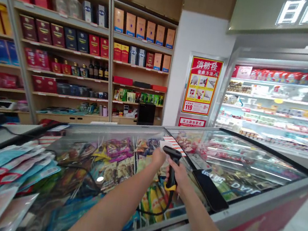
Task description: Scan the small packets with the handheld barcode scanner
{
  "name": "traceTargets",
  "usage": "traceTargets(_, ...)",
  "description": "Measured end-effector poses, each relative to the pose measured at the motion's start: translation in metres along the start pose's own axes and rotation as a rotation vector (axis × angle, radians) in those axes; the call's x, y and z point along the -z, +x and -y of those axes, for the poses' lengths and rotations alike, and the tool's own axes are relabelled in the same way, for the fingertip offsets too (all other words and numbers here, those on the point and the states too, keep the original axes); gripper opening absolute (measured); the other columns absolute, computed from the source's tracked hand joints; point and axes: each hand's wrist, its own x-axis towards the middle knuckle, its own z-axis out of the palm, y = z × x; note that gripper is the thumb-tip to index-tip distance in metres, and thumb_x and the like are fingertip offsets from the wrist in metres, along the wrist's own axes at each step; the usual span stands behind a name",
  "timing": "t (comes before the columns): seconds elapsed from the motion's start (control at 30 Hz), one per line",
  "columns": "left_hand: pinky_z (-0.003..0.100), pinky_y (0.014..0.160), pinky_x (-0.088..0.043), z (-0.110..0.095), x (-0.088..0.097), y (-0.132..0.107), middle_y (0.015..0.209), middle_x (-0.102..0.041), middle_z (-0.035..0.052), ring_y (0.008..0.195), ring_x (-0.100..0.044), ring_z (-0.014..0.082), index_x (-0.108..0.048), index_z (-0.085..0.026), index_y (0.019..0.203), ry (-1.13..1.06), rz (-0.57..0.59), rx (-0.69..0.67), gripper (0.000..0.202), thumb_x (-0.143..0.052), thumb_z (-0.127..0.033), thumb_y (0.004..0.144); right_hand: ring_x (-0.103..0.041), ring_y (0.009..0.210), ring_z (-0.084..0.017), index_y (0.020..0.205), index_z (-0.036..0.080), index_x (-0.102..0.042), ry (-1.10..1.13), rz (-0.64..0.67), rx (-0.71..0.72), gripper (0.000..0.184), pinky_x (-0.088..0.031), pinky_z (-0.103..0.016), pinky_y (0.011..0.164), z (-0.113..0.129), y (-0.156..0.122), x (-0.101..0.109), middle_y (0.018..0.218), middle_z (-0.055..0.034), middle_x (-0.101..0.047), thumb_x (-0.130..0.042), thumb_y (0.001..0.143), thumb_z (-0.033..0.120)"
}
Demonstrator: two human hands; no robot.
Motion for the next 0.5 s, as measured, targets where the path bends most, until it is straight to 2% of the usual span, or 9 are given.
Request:
traceTargets(0.1,0.034,0.086,-0.047,-0.01,-0.01,0.0,0.099,-0.068,0.0213,0.1,-0.064,0.0276,-0.066,-0.007,0.094,0.101,0.022,-0.023,0.021,-0.05,-0.01,0.08,-0.05,0.036,-0.01,0.073,0.019,-0.049,0.043,-0.031,0.007,0.041,-0.045,-0.023,0.035,0.001,0.001,0.007,0.048,0.0055,-0.055,-0.075,0.062,0.048)
traceTargets(0.17,0.036,0.092,-0.044,-0.011,-0.011,-0.001,0.104,-0.065,0.0229,0.108,-0.06,0.0292,-0.065,-0.006,0.095,0.153,-0.02,-0.062,0.022,-0.051,-0.009,0.078,-0.05,0.035,-0.01,0.073,0.019,-0.049,0.047,-0.039,0.007,0.042,-0.045,-0.023,0.035,0.0,0.0,0.008,0.048,0.0056,-0.054,-0.076,0.06,0.048)
traceTargets(0.27,0.037,0.096,-0.041,-0.006,-0.006,-0.004,0.118,-0.057,0.026,0.114,-0.055,0.03,-0.06,-0.006,0.107,0.225,-0.087,-0.073,0.033,-0.057,-0.01,0.074,-0.047,0.035,-0.009,0.067,0.019,-0.049,0.043,-0.033,-0.009,0.042,-0.044,-0.022,0.034,-0.002,-0.007,0.009,0.046,0.0057,-0.052,-0.077,0.059,0.049)
traceTargets(0.33,0.036,0.094,-0.042,0.0,0.005,-0.005,0.122,-0.053,0.0259,0.114,-0.053,0.0299,-0.058,-0.008,0.111,0.208,-0.076,-0.089,0.039,-0.063,-0.014,0.073,-0.047,0.035,-0.009,0.065,0.019,-0.049,0.037,-0.014,-0.026,0.04,-0.044,-0.022,0.035,-0.004,-0.011,0.009,0.046,0.0052,-0.052,-0.078,0.059,0.046)
traceTargets(0.4,0.034,0.092,-0.042,0.009,0.023,-0.007,0.119,-0.056,0.0227,0.115,-0.052,0.029,-0.06,-0.013,0.108,0.181,-0.071,-0.118,0.038,-0.067,-0.019,0.072,-0.047,0.035,-0.01,0.065,0.019,-0.05,0.013,-0.01,-0.054,0.038,-0.044,-0.023,0.036,-0.006,-0.012,0.009,0.045,0.0044,-0.052,-0.078,0.061,0.046)
traceTargets(0.5,0.031,0.09,-0.043,0.029,0.067,-0.014,0.113,-0.06,0.0167,0.112,-0.052,0.0261,-0.063,-0.016,0.101,0.17,-0.123,-0.112,0.03,-0.069,-0.025,0.072,-0.05,0.038,-0.01,0.071,0.019,-0.054,0.021,0.024,-0.05,0.037,-0.045,-0.024,0.036,-0.01,-0.009,-0.001,0.051,0.0034,-0.055,-0.078,0.062,0.045)
